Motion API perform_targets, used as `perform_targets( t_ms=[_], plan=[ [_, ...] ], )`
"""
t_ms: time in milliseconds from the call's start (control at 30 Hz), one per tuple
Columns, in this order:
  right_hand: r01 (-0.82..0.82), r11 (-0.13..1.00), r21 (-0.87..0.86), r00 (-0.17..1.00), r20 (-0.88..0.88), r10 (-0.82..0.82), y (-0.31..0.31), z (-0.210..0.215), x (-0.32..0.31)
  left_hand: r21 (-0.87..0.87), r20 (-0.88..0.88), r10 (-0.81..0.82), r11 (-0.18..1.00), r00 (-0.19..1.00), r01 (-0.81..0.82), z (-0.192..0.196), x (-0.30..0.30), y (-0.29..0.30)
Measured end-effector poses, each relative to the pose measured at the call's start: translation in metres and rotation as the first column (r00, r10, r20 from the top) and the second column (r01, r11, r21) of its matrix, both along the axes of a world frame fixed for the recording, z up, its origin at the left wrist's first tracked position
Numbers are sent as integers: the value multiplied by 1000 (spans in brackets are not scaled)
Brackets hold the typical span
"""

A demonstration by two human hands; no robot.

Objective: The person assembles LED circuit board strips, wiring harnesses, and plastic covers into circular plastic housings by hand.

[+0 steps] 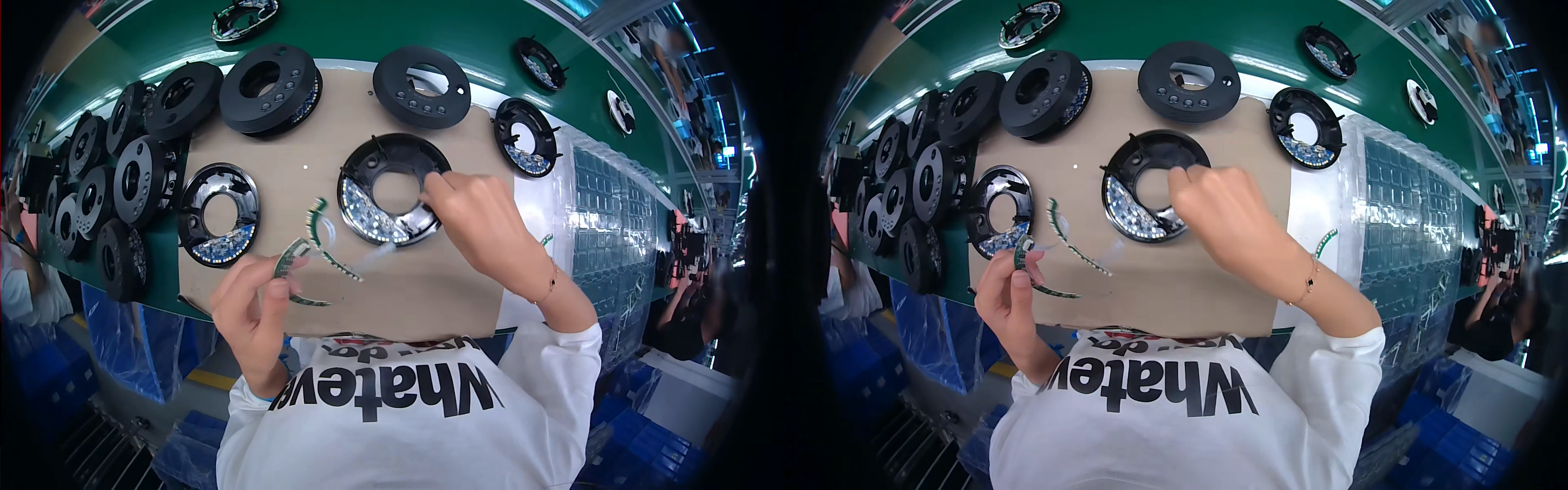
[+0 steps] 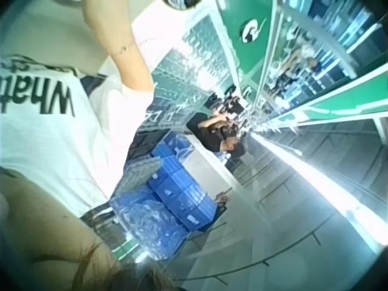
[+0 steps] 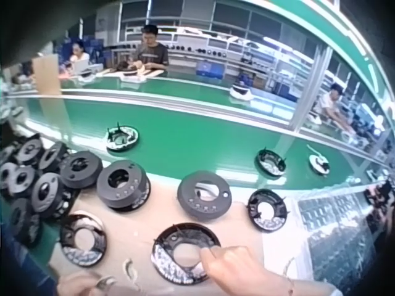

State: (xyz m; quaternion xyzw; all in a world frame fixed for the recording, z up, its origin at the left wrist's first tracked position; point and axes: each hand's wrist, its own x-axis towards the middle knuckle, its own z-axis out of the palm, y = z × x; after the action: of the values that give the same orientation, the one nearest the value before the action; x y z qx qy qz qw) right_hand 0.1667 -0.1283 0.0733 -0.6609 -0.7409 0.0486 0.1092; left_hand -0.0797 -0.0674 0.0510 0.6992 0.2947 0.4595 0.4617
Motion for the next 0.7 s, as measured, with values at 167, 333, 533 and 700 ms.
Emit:
perform_targets(
  t_ms=[167, 333, 533, 700],
  plan=[
    [-70, 975, -209, 997, -45, 62, -30, -6, -4, -86, 25, -76, 993, 997, 77, 5, 6, 1],
    [-66, 997, -52, 989, -138, 58, -26, 8, -14, -125, 79, -165, 977, 983, 174, 3, 13, 2],
    [28, 993, 113, 660, -748, 66, -20, 28, -50, -130, 14, -181, 975, 983, 181, 0, 33, -4],
    [144, 985, 98, 607, -794, -9, -17, 4, -54, -17, -124, -277, 961, 953, 277, 2, 45, -14]
  ],
)
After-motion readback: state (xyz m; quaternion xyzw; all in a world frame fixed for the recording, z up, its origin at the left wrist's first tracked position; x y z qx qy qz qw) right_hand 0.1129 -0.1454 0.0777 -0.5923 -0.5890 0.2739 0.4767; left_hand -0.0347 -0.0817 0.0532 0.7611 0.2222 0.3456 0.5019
